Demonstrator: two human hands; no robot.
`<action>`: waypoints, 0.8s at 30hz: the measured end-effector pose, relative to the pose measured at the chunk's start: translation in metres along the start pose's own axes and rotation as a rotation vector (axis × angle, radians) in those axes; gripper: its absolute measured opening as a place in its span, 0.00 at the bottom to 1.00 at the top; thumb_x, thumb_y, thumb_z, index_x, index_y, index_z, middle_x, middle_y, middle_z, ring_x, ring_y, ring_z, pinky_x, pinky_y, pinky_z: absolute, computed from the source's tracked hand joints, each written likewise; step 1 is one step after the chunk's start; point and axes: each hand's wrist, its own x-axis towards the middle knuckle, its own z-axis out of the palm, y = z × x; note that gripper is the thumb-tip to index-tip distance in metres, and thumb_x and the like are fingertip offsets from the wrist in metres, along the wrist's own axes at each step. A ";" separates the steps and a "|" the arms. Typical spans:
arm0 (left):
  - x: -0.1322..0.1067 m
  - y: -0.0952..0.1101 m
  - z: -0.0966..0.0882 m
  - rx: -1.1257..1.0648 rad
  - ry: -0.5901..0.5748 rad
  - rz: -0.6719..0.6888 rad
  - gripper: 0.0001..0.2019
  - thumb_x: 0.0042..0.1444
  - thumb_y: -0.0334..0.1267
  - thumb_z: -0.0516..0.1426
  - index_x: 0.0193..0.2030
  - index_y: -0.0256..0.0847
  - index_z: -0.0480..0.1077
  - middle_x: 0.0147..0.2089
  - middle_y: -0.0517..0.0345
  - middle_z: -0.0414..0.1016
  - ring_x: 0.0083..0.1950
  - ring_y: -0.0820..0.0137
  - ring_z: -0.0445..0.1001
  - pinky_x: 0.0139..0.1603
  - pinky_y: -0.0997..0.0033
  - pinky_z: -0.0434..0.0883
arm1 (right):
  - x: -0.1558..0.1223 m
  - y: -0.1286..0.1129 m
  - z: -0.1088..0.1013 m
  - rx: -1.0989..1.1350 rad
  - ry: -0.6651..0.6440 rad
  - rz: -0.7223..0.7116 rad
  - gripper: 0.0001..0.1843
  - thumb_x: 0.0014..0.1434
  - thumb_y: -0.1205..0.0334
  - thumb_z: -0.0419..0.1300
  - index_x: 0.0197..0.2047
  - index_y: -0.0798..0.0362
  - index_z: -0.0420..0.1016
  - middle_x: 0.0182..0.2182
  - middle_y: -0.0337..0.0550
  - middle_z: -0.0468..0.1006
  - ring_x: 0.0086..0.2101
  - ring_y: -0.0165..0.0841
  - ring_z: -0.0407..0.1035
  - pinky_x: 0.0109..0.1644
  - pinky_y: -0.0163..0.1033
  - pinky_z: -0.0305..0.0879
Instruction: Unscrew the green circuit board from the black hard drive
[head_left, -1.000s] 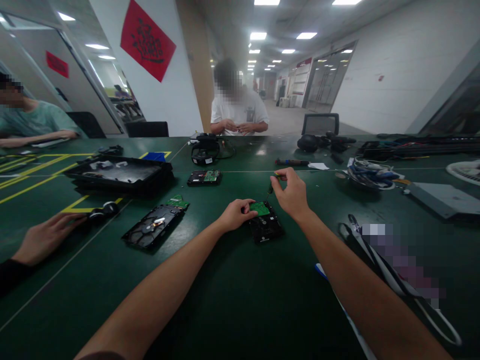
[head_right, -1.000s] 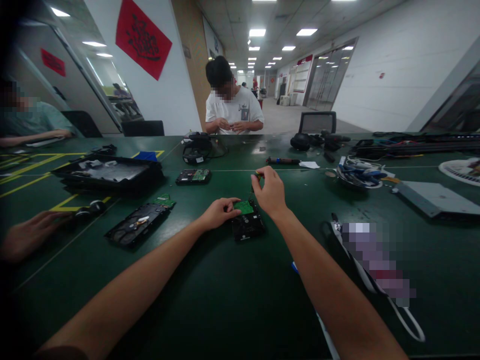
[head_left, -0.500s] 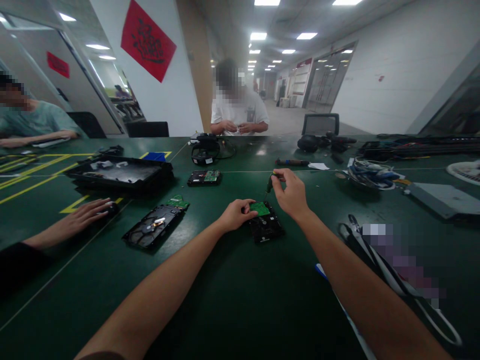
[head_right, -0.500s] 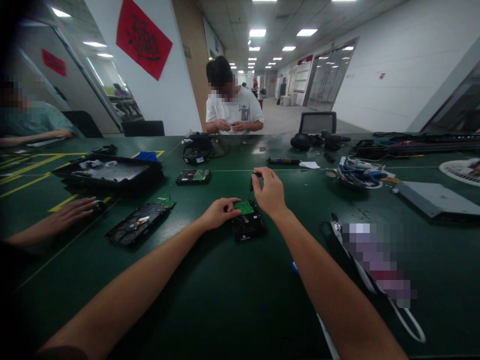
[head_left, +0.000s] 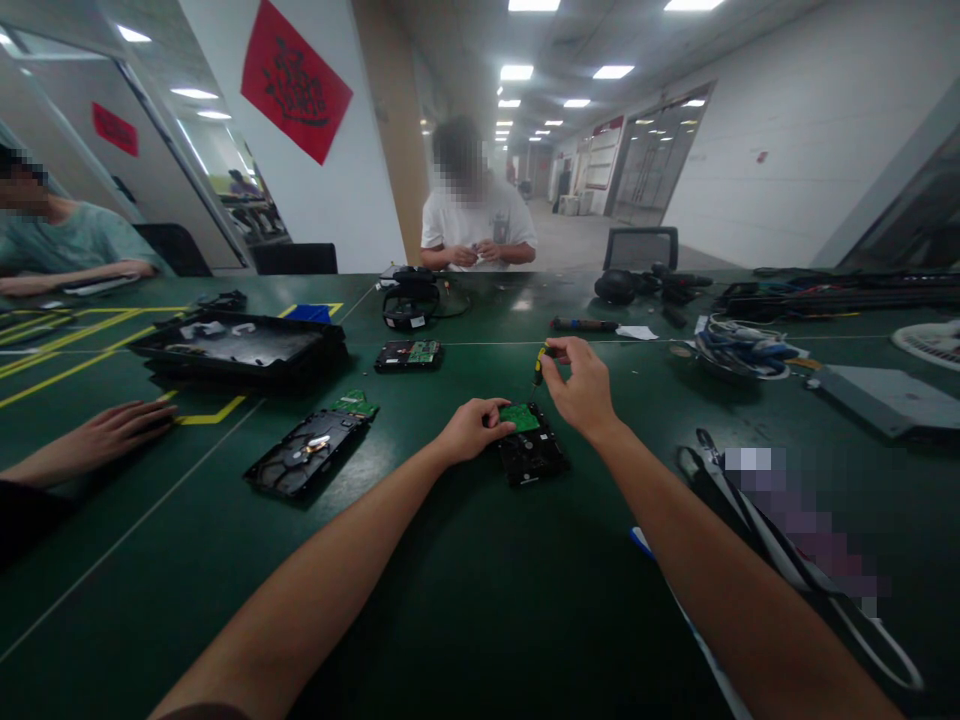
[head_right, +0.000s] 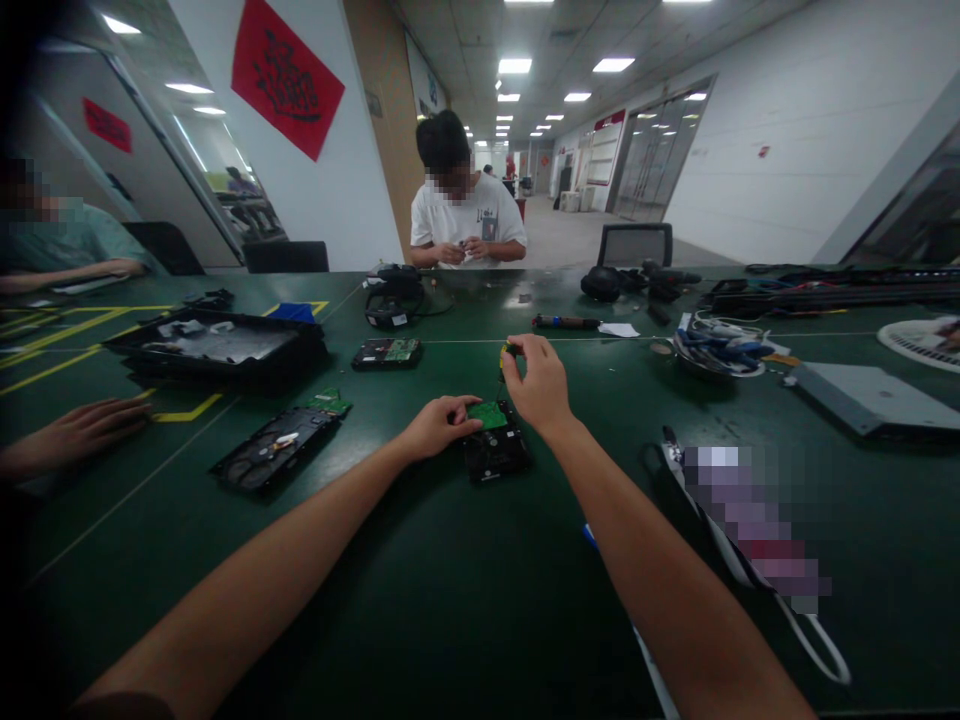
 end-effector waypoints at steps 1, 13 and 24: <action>0.000 0.000 0.000 -0.001 -0.003 -0.001 0.18 0.57 0.42 0.64 0.24 0.44 0.59 0.46 0.52 0.83 0.65 0.54 0.73 0.56 0.59 0.70 | 0.000 0.001 0.000 -0.003 0.007 0.005 0.10 0.65 0.57 0.59 0.49 0.49 0.73 0.44 0.50 0.78 0.42 0.42 0.74 0.50 0.51 0.72; 0.000 -0.002 0.001 -0.001 0.000 0.030 0.19 0.58 0.42 0.63 0.25 0.44 0.57 0.48 0.50 0.82 0.65 0.55 0.73 0.54 0.60 0.70 | 0.001 -0.003 -0.001 -0.007 0.018 -0.039 0.09 0.66 0.58 0.59 0.48 0.50 0.74 0.42 0.48 0.79 0.41 0.41 0.74 0.49 0.49 0.71; 0.000 0.000 0.001 0.003 -0.001 -0.010 0.19 0.57 0.42 0.64 0.25 0.43 0.58 0.43 0.53 0.82 0.65 0.55 0.73 0.54 0.61 0.70 | 0.000 -0.004 0.001 0.023 0.017 0.020 0.09 0.66 0.57 0.59 0.48 0.50 0.73 0.41 0.47 0.80 0.40 0.40 0.75 0.48 0.49 0.72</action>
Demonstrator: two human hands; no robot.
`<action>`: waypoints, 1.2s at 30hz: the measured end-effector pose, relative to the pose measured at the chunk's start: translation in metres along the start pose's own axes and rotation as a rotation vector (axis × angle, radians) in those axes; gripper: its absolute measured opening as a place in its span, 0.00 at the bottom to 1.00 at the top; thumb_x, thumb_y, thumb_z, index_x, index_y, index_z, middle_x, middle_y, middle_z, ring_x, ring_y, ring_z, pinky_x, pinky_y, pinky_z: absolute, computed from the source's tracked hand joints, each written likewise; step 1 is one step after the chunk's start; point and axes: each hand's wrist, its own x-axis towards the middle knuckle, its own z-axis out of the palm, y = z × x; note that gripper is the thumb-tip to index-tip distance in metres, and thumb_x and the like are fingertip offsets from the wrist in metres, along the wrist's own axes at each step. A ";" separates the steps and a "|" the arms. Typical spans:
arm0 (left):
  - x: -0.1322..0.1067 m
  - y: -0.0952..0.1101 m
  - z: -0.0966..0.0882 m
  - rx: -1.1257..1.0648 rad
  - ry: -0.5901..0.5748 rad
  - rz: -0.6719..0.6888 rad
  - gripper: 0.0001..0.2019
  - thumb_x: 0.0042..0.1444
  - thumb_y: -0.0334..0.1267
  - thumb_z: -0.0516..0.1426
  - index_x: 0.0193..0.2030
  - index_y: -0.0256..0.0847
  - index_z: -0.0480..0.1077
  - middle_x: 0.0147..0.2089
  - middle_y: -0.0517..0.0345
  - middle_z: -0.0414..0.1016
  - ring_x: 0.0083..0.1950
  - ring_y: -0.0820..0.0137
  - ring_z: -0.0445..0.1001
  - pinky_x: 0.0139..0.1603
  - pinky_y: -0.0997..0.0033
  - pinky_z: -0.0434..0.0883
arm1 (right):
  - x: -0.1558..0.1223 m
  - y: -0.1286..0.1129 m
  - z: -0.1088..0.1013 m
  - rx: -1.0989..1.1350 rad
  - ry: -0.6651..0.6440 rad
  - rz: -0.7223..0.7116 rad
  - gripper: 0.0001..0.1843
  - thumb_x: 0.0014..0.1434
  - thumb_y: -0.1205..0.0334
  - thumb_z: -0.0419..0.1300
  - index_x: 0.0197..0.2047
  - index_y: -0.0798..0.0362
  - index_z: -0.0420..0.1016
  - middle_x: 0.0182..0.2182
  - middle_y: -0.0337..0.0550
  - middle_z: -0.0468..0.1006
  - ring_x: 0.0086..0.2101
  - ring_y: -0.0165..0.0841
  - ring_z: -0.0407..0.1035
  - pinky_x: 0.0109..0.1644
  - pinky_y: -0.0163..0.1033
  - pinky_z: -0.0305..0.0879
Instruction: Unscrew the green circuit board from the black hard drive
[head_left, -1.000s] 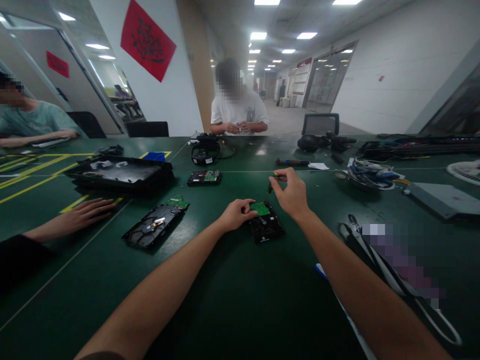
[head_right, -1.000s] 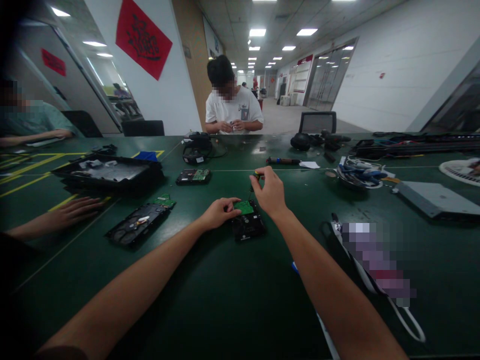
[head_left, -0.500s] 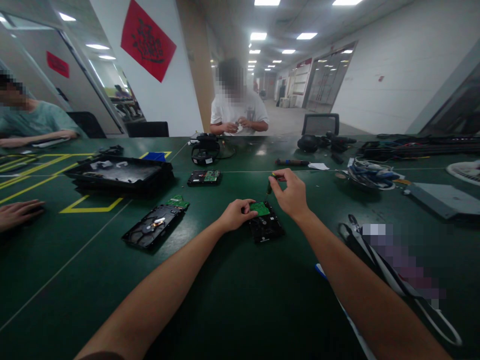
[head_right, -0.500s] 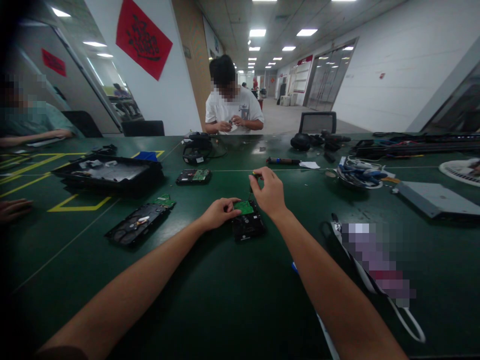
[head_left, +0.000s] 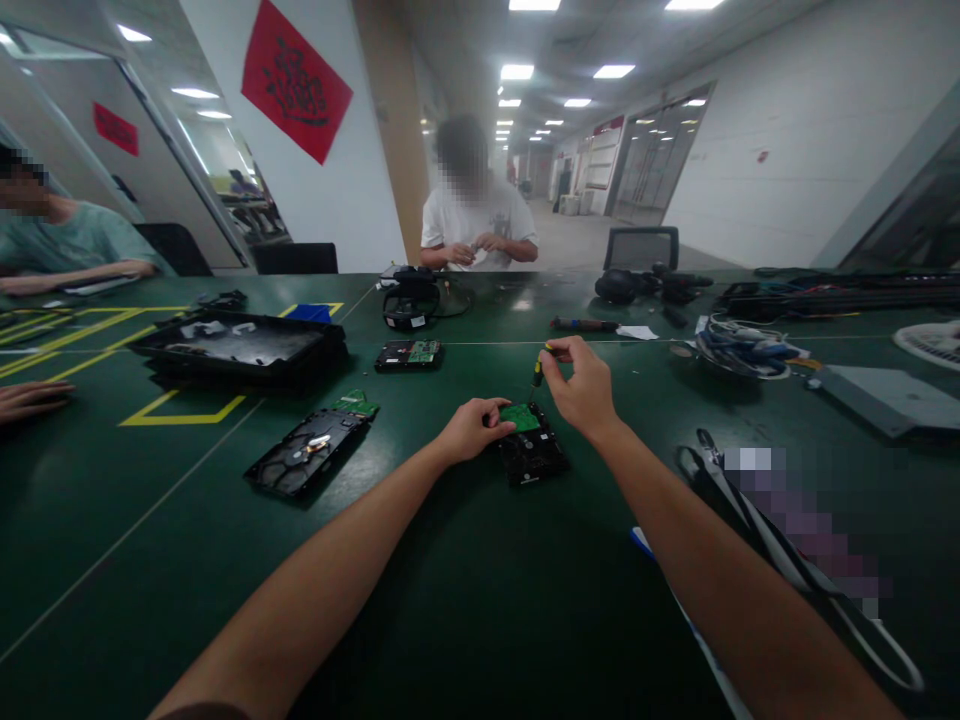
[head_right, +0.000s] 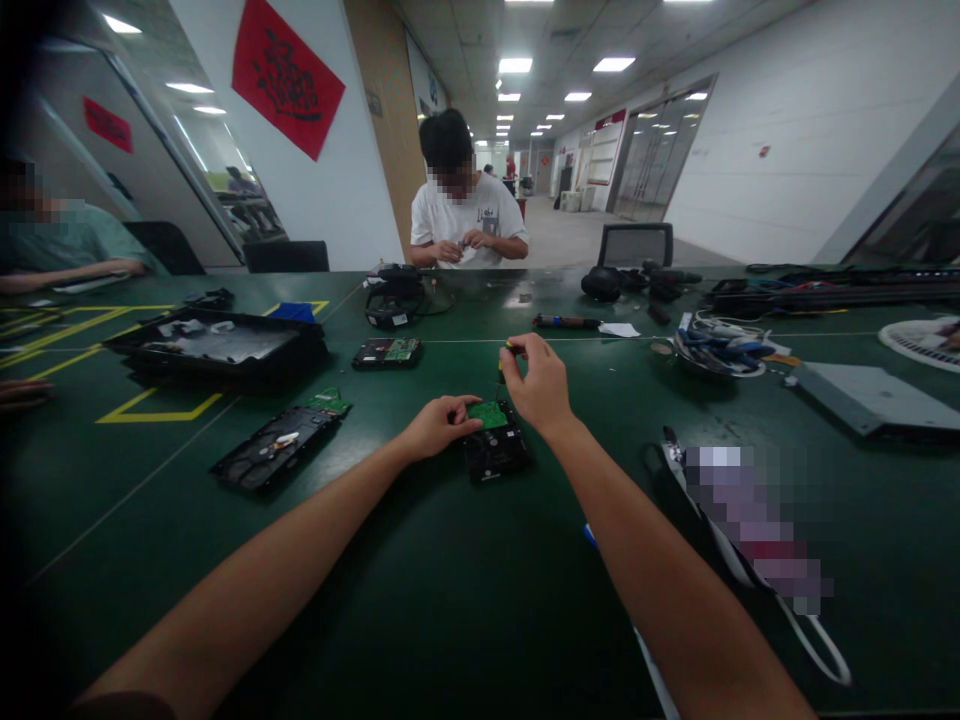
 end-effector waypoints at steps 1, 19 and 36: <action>0.000 0.000 0.000 -0.003 0.002 0.001 0.19 0.57 0.42 0.64 0.25 0.43 0.58 0.43 0.53 0.82 0.65 0.55 0.73 0.54 0.61 0.70 | 0.000 0.000 0.000 -0.009 -0.005 -0.017 0.09 0.66 0.58 0.59 0.48 0.50 0.73 0.42 0.47 0.80 0.40 0.40 0.75 0.49 0.49 0.71; 0.000 -0.001 0.001 0.006 0.001 0.027 0.19 0.57 0.42 0.64 0.24 0.44 0.57 0.45 0.51 0.83 0.63 0.56 0.74 0.53 0.62 0.70 | 0.001 -0.005 -0.001 -0.024 -0.003 -0.055 0.08 0.66 0.59 0.59 0.46 0.50 0.74 0.42 0.49 0.79 0.41 0.41 0.74 0.48 0.49 0.71; 0.000 0.002 -0.001 0.019 -0.002 0.015 0.19 0.57 0.42 0.64 0.24 0.43 0.58 0.46 0.52 0.82 0.64 0.55 0.74 0.55 0.60 0.70 | 0.001 0.000 0.000 -0.013 0.017 0.011 0.09 0.63 0.58 0.61 0.46 0.50 0.71 0.42 0.49 0.79 0.40 0.41 0.74 0.48 0.50 0.72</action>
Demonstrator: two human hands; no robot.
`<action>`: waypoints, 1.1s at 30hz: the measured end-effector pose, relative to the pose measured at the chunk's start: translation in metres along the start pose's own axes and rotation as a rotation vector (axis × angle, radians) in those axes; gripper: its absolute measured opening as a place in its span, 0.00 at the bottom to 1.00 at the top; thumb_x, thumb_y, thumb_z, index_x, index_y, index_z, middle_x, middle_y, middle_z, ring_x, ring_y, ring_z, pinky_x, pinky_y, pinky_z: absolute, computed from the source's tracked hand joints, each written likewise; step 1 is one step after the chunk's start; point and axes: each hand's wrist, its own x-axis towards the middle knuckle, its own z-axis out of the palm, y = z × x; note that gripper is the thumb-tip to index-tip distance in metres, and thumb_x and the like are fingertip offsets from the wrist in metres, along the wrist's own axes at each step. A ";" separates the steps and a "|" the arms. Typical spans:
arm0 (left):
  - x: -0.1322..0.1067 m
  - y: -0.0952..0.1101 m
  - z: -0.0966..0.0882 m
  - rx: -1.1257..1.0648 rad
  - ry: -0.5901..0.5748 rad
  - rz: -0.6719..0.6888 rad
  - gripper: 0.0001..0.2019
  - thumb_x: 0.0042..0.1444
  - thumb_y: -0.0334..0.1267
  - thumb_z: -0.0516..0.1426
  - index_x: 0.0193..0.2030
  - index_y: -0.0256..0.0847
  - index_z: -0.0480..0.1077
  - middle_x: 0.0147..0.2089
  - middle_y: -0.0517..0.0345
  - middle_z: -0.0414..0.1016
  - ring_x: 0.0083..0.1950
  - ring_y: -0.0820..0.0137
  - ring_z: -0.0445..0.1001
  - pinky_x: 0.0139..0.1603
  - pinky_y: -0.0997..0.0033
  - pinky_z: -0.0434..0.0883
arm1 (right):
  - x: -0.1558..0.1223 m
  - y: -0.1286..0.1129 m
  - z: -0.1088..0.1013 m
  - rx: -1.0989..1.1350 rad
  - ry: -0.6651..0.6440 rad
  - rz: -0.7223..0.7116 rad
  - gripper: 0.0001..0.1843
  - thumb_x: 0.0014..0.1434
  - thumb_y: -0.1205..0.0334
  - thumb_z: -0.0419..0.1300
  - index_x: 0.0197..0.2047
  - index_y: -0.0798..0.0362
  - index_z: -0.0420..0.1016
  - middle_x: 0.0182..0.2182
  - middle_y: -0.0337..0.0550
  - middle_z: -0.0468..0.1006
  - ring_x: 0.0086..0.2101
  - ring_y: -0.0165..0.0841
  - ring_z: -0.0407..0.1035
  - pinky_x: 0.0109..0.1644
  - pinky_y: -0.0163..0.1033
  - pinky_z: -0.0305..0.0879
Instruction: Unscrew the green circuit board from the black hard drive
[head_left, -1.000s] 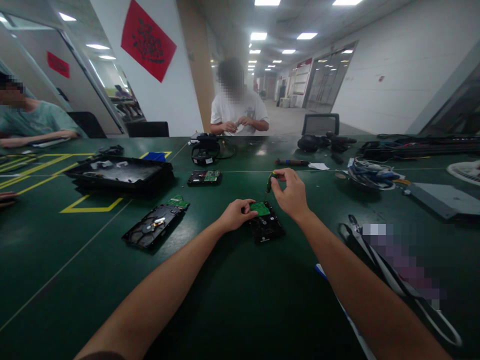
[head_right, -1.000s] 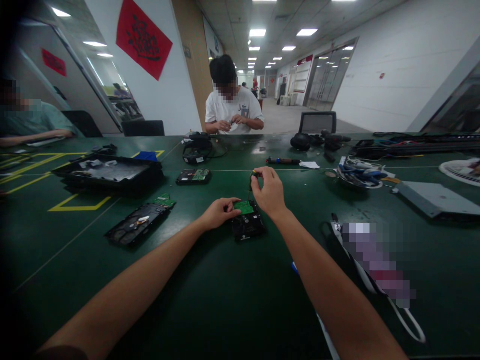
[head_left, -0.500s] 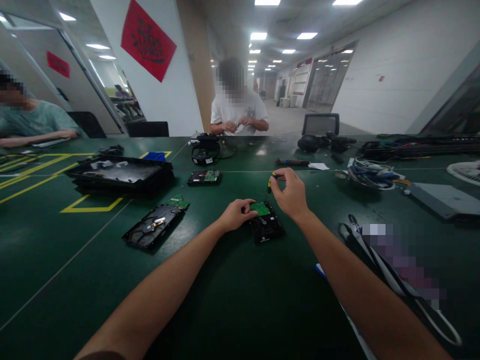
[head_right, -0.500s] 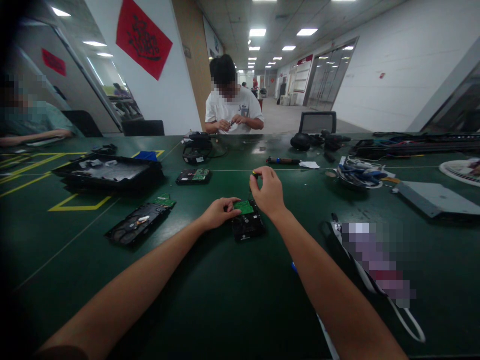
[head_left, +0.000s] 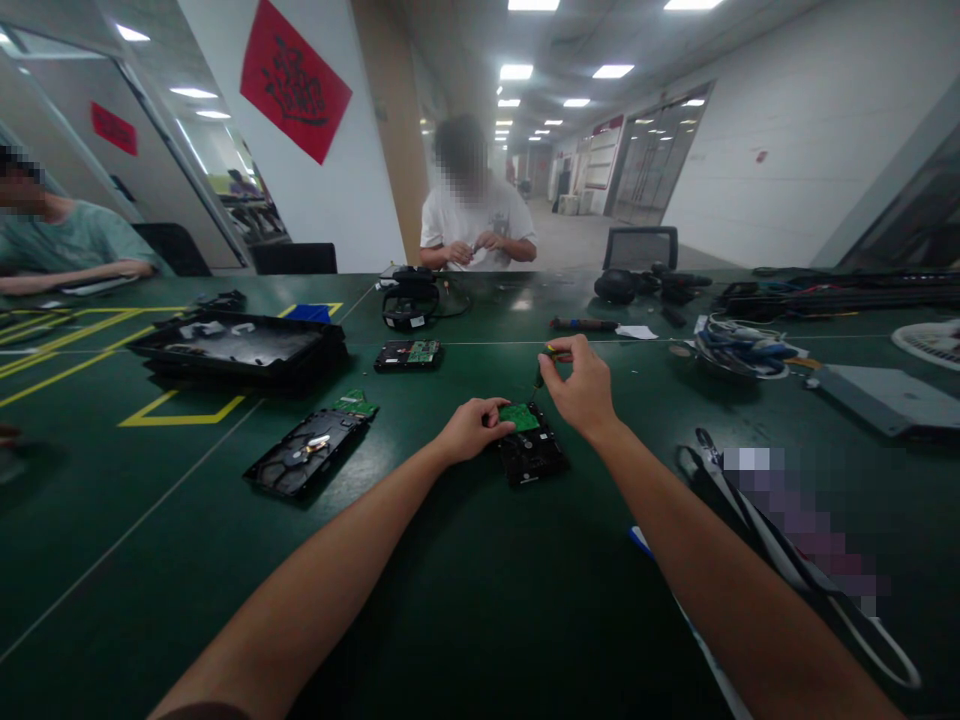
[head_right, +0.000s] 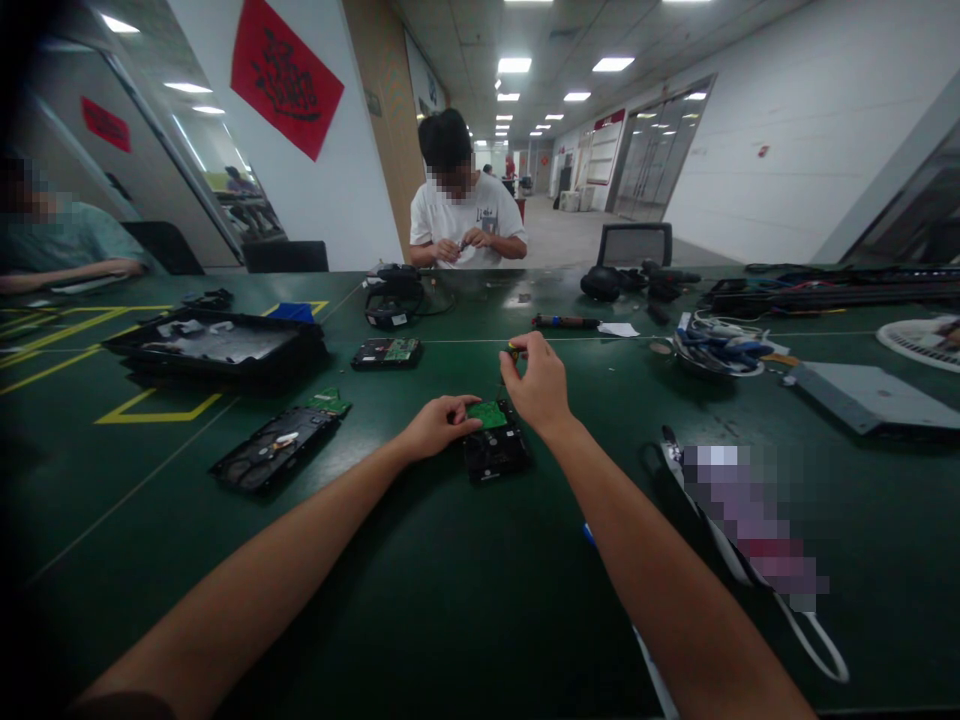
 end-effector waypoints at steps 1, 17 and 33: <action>0.000 0.000 0.000 -0.005 -0.002 -0.006 0.19 0.57 0.42 0.64 0.24 0.43 0.58 0.45 0.52 0.82 0.64 0.56 0.73 0.55 0.60 0.70 | 0.000 0.000 0.000 0.007 -0.009 0.002 0.09 0.63 0.57 0.61 0.46 0.49 0.71 0.42 0.48 0.79 0.40 0.41 0.74 0.48 0.50 0.72; 0.000 -0.002 0.001 -0.005 0.004 -0.013 0.20 0.58 0.42 0.64 0.24 0.44 0.57 0.43 0.51 0.83 0.65 0.55 0.73 0.55 0.59 0.70 | 0.000 -0.003 -0.001 0.007 -0.023 -0.017 0.08 0.66 0.58 0.59 0.47 0.49 0.74 0.41 0.47 0.80 0.40 0.40 0.75 0.48 0.49 0.72; 0.000 0.000 0.001 -0.015 -0.006 -0.018 0.19 0.58 0.44 0.63 0.24 0.44 0.58 0.42 0.52 0.83 0.64 0.56 0.74 0.54 0.61 0.71 | -0.001 -0.001 0.000 -0.001 -0.020 -0.041 0.10 0.65 0.59 0.59 0.49 0.50 0.73 0.44 0.49 0.78 0.42 0.41 0.74 0.49 0.50 0.72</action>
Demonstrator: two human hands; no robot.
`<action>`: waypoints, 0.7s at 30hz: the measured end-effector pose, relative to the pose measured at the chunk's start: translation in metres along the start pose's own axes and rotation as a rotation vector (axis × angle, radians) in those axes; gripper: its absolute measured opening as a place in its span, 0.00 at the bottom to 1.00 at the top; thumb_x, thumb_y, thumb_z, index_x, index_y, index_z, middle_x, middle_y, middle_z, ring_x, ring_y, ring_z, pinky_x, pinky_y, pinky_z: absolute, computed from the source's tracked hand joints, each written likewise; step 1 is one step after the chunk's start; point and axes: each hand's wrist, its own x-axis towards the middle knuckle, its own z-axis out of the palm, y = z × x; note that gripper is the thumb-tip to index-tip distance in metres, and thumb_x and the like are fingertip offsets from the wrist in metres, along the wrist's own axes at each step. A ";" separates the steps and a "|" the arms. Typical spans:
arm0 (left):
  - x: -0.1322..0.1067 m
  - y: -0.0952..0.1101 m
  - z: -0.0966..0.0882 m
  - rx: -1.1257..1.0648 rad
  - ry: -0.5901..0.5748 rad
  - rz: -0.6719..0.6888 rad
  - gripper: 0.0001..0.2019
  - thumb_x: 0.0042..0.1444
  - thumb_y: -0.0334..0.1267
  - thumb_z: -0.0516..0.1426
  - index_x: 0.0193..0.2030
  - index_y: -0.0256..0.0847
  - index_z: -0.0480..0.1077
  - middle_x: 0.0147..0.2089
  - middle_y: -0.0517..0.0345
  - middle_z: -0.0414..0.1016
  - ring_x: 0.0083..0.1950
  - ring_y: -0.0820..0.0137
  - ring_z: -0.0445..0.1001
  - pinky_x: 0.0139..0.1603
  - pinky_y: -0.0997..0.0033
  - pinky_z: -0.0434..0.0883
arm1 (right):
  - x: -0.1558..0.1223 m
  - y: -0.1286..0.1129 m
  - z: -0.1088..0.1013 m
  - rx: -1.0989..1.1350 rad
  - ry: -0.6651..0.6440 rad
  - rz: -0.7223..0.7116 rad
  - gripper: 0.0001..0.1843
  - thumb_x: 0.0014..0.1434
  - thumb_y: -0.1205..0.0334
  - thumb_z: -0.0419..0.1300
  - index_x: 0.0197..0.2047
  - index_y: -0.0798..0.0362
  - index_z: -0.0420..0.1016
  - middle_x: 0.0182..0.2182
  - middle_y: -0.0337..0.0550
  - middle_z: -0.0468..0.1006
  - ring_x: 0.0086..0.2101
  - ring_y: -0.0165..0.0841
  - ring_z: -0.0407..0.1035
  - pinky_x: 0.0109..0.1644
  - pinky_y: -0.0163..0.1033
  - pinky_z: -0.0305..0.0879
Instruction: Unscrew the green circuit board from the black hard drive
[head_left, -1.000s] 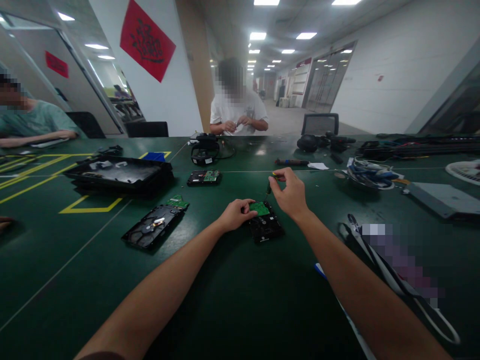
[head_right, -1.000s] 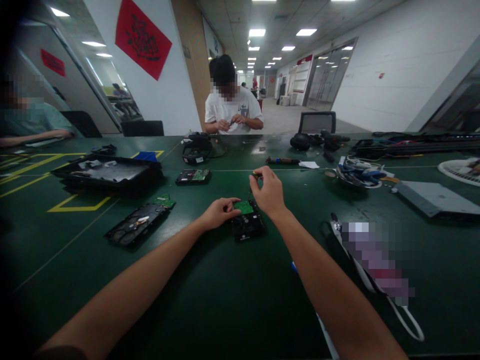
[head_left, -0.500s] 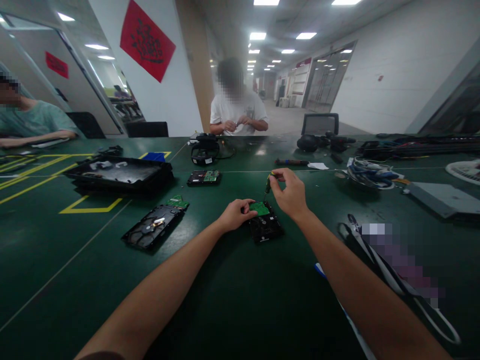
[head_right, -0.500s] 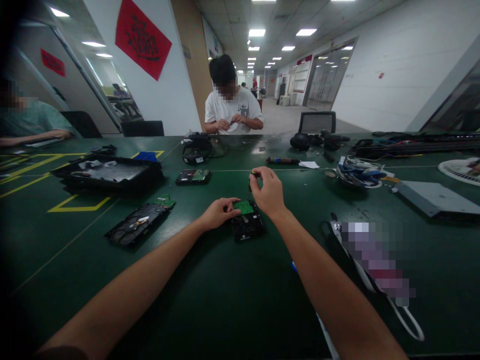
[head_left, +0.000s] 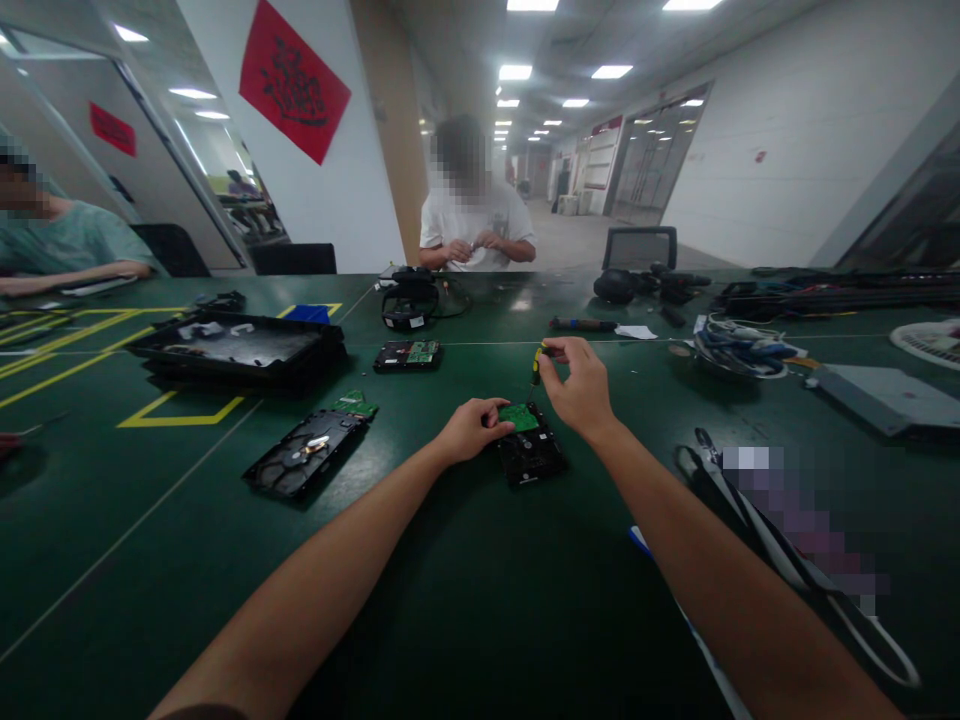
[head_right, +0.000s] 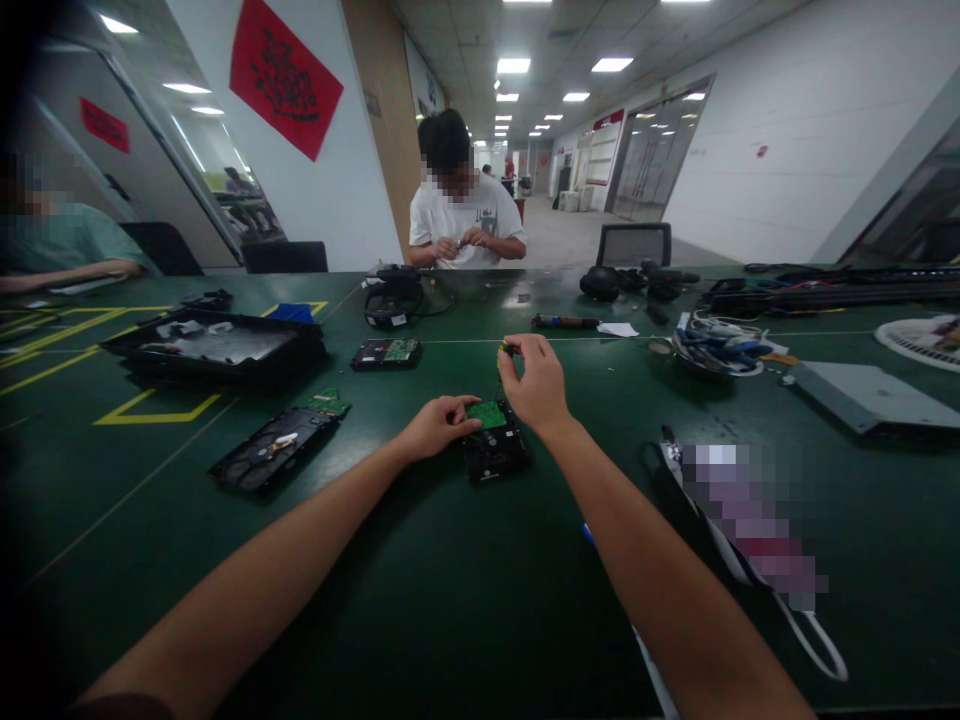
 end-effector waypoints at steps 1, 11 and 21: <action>0.000 0.000 0.000 0.005 0.002 0.007 0.19 0.58 0.44 0.63 0.24 0.44 0.58 0.43 0.53 0.82 0.64 0.57 0.74 0.54 0.61 0.71 | 0.000 0.001 0.000 -0.004 0.001 0.000 0.10 0.65 0.60 0.59 0.49 0.50 0.73 0.45 0.50 0.78 0.42 0.41 0.74 0.49 0.50 0.72; 0.000 0.001 -0.001 0.027 0.008 -0.001 0.18 0.57 0.43 0.63 0.25 0.43 0.59 0.46 0.51 0.82 0.64 0.56 0.74 0.55 0.59 0.71 | 0.002 0.003 -0.001 0.017 -0.009 0.020 0.10 0.64 0.58 0.60 0.48 0.50 0.72 0.44 0.49 0.78 0.41 0.42 0.74 0.48 0.51 0.72; -0.001 -0.001 -0.001 0.012 0.010 0.027 0.19 0.57 0.43 0.64 0.24 0.43 0.59 0.48 0.51 0.82 0.64 0.56 0.74 0.55 0.60 0.71 | 0.002 0.001 -0.001 0.026 0.001 0.055 0.11 0.63 0.56 0.62 0.47 0.49 0.71 0.43 0.49 0.79 0.40 0.41 0.75 0.47 0.50 0.73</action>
